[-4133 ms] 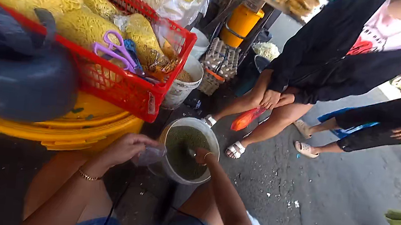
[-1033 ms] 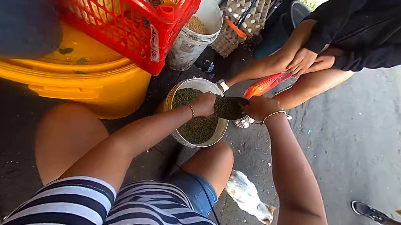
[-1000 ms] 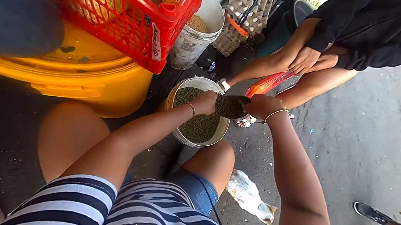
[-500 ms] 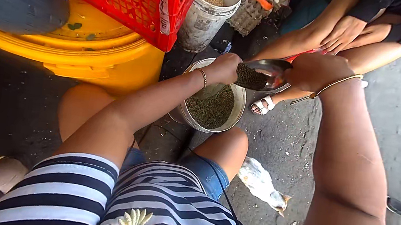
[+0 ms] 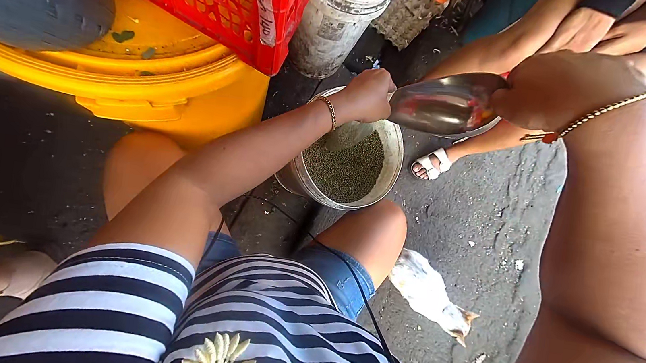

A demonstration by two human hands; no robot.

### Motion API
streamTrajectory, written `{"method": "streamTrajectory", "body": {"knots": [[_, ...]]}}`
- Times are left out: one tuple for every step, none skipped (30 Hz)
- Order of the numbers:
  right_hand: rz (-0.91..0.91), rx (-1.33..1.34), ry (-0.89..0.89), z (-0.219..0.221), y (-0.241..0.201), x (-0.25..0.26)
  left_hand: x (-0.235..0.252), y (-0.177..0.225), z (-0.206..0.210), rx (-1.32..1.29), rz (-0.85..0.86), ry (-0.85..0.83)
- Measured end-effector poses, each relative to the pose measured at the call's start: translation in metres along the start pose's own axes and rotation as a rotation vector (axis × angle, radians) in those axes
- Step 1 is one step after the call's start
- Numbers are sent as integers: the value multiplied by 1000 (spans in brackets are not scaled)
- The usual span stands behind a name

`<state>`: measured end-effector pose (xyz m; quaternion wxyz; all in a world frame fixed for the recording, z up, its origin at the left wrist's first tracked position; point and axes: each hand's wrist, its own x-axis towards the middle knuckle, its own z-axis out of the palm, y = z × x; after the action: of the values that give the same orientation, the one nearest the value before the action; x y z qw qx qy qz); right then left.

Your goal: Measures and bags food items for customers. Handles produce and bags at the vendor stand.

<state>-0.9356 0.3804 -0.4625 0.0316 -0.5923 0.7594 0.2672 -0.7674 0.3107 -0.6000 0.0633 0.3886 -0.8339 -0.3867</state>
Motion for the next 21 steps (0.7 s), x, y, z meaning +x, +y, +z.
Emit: {"method": "streamTrajectory", "body": {"knots": [[-2, 30, 5, 6, 9, 2, -1, 0, -4, -29, -19, -2], [-4, 66, 7, 11, 17, 4, -2, 0, -8, -64, -32, 3], [-15, 108, 12, 18, 25, 6, -3, 0, -12, -110, -45, 6], [-25, 151, 14, 27, 33, 8, -5, 0, -16, -153, -57, 6], [-21, 200, 3, 36, 39, 10, -8, 1, -20, -181, -65, 3], [0, 250, -17, 43, 39, 11, -10, 2, -24, -194, -73, -3], [21, 285, -36, 53, 37, 13, -13, 3, -27, -198, -83, -15], [37, 305, -64, 65, 32, 16, -16, 3, -28, -198, -92, -25], [44, 314, -98, 79, 24, 23, -17, 3, -28, -190, -91, -30], [44, 317, -132, 96, 13, 32, -18, 2, -26, -185, -86, -38], [40, 327, -165, 117, -1, 42, -19, 1, -23, -180, -81, -48], [28, 337, -201, 140, -16, 53, -20, 1, -20, -172, -78, -58], [-5, 343, -236, 163, -31, 63, -21, 1, -18, -165, -77, -68], [-53, 378, -253, 182, -44, 71, -22, 2, -17, -152, -79, -80], [-123, 434, -241, 199, -54, 80, -22, 1, -17, -141, -78, -88], [-205, 515, -205, 208, -62, 85, -22, 0, -16, -132, -70, -84], [-301, 629, -164, 209, -71, 86, -21, -1, -16, -131, -60, -82], [-404, 772, -114, 204, -79, 81, -21, -2, -14, -139, -54, -79], [-497, 929, -59, 198, -88, 74, -21, -3, -12, -159, -47, -71], [-565, 1045, -6, 192, -95, 70, -21, -2, -10, -190, -41, -68], [-596, 1105, 54, 187, -100, 68, -21, -2, -7, -238, -28, -52]]}}
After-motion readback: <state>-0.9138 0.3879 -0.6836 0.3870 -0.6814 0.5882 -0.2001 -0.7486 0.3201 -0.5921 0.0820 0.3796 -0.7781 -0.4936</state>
